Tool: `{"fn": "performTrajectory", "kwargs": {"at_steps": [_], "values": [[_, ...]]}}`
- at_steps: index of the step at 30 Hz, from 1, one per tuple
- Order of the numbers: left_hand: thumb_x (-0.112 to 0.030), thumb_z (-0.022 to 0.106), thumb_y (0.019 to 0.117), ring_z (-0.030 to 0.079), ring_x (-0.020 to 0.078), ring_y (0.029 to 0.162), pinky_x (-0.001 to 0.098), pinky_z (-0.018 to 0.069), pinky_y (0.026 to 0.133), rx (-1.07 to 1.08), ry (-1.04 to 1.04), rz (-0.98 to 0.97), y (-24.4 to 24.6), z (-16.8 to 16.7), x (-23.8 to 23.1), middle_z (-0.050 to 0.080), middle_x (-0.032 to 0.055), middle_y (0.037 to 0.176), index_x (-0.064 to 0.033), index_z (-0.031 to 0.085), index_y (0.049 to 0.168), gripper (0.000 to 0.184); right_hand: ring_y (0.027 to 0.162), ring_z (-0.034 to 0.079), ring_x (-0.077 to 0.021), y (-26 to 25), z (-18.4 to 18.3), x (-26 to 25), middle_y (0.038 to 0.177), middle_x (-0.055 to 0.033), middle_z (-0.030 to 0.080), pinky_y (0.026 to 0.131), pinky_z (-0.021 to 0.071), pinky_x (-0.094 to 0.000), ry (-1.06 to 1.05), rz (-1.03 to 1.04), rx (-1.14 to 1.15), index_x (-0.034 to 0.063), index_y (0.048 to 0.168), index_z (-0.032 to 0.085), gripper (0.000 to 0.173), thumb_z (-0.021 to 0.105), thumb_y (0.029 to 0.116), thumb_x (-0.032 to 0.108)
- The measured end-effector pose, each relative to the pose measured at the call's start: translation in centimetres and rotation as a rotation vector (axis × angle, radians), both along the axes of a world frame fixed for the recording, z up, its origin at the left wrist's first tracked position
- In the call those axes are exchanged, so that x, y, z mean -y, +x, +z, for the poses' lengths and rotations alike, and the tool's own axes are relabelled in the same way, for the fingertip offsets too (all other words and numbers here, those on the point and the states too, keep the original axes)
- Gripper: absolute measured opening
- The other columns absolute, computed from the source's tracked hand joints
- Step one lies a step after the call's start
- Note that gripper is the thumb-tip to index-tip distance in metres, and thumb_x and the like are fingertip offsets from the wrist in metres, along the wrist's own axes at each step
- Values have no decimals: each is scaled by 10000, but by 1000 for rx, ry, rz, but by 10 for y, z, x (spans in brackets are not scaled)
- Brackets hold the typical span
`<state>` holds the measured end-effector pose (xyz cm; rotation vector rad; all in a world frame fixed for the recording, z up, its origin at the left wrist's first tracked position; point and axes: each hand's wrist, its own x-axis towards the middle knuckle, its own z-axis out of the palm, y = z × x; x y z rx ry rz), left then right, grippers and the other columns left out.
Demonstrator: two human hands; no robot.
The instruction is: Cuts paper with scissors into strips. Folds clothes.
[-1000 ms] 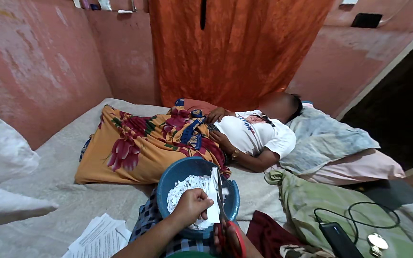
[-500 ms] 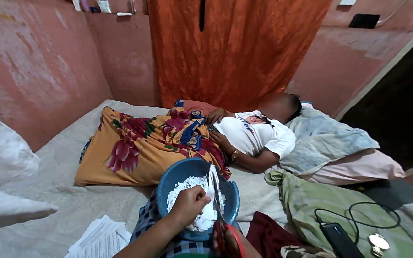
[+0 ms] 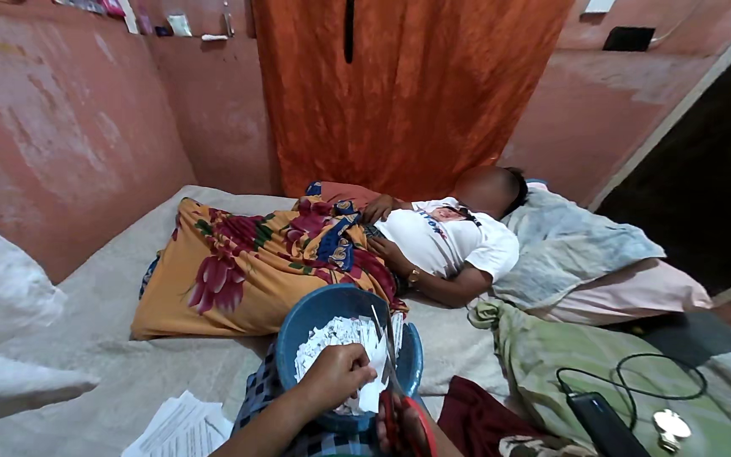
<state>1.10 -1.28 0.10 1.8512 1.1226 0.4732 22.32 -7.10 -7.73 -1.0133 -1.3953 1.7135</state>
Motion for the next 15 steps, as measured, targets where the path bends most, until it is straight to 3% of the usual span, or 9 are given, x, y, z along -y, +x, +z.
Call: {"fn": "performTrajectory", "kwargs": {"at_steps": [4,7,8,9,11,13,15], "values": [[-198,612,1025,591,80,599,260,533,625,77,-83,5,1,-7,-1,605,28,732,22,634,1012,221,743,678,-71,1,-13,3,859,31,693,657,566,-232,-5,2,-117,79,1081,555,832,563,776,852],[-197,615,1024,586,72,587,252,530,613,83,-119,15,1,-9,-3,598,14,719,15,626,1012,212,680,645,-55,-1,-13,5,803,56,658,623,561,-236,40,-39,-56,72,1042,561,775,542,838,819],[-196,616,1024,584,71,585,252,529,611,83,-128,21,0,-9,-3,597,13,718,15,625,1015,212,649,633,-47,-2,-10,7,772,66,641,608,561,-235,54,-68,-19,67,1022,566,707,532,893,762],[-193,618,1022,582,72,581,254,527,608,86,-137,25,0,-10,-3,594,12,715,17,624,1014,210,615,621,-39,-3,-7,8,737,72,629,587,557,-231,67,-102,7,59,999,575,574,513,974,630],[-184,626,1014,576,72,564,253,522,589,100,-151,30,-2,-13,-3,588,8,696,12,623,991,198,558,607,-37,-5,-1,8,675,70,618,547,546,-222,49,-163,42,59,944,583,338,466,1041,361],[-181,630,1011,578,70,561,249,524,587,102,-167,40,-5,-14,-2,590,3,692,8,621,989,191,545,610,-41,-4,3,6,664,60,622,540,547,-215,17,-165,43,70,923,581,272,447,1048,270],[-187,631,1009,580,74,567,257,526,597,86,-166,79,-12,-14,-2,597,7,694,15,627,1002,203,559,616,-46,-3,2,5,676,59,630,550,549,-222,4,-127,29,77,928,582,254,463,1033,275]]}}
